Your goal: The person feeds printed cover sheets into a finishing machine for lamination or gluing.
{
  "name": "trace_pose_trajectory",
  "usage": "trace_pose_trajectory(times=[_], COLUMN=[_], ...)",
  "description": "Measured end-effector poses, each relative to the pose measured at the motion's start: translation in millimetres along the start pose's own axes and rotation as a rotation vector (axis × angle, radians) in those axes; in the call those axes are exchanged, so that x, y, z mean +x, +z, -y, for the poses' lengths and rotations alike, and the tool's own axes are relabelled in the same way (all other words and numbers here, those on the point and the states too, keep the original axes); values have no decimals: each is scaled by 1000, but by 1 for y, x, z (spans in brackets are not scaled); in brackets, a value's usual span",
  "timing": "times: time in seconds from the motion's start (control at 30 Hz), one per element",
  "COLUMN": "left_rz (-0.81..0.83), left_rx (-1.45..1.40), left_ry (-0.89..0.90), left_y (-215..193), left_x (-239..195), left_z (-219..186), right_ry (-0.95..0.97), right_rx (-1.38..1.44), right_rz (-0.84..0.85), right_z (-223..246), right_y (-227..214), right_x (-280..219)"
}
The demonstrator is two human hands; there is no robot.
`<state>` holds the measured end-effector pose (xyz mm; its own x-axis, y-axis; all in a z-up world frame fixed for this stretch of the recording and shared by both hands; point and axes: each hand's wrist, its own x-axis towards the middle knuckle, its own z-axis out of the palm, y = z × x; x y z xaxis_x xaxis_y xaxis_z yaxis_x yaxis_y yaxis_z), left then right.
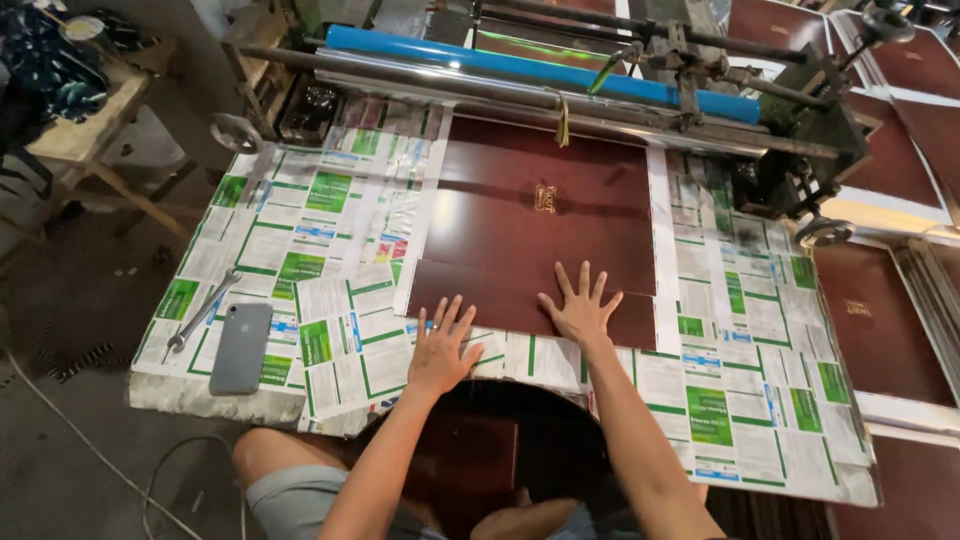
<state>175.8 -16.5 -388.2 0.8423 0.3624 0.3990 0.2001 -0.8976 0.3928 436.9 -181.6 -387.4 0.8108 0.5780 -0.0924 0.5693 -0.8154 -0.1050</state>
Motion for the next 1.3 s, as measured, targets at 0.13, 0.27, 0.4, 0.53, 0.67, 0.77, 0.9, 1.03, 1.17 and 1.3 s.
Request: trace_pose_trajectory(times=[0.13,0.27,0.4,0.53,0.67,0.77,0.9,1.03,1.17,1.3], left_rz=[-31,-41,-36,-123,-186,-214,-82,-20,-163,-503], left_rx=[-32,-46,-59,-85,-74,39,301,435,392,413], left_ry=[-4,-12,-22,-47,-34,-40,192,307,213,40], left_y=[0,-3,9,13,37,36,28,16,-33,-35], left_x=[-2,-1,5,-1,0,10,18,42,48,20], left_z=[-1,0,14,12,26,27,45,51,5,-23], right_ry=[1,2,19,-14,-86,-190,-333,-386,-476,-272], right_rx=[-2,30,53,145,69,48,-97,-245,-165,-143], right_rz=[4,8,28,15,-17,-87,-231,116,-280,-504], right_z=[-1,2,5,12,16,4,-11,-6,-2,14], right_y=[-3,-10,-20,-14,15,16,11,-47,-70,-62], right_x=[19,47,81,55,-26,-64,-66,-51,-53,-89])
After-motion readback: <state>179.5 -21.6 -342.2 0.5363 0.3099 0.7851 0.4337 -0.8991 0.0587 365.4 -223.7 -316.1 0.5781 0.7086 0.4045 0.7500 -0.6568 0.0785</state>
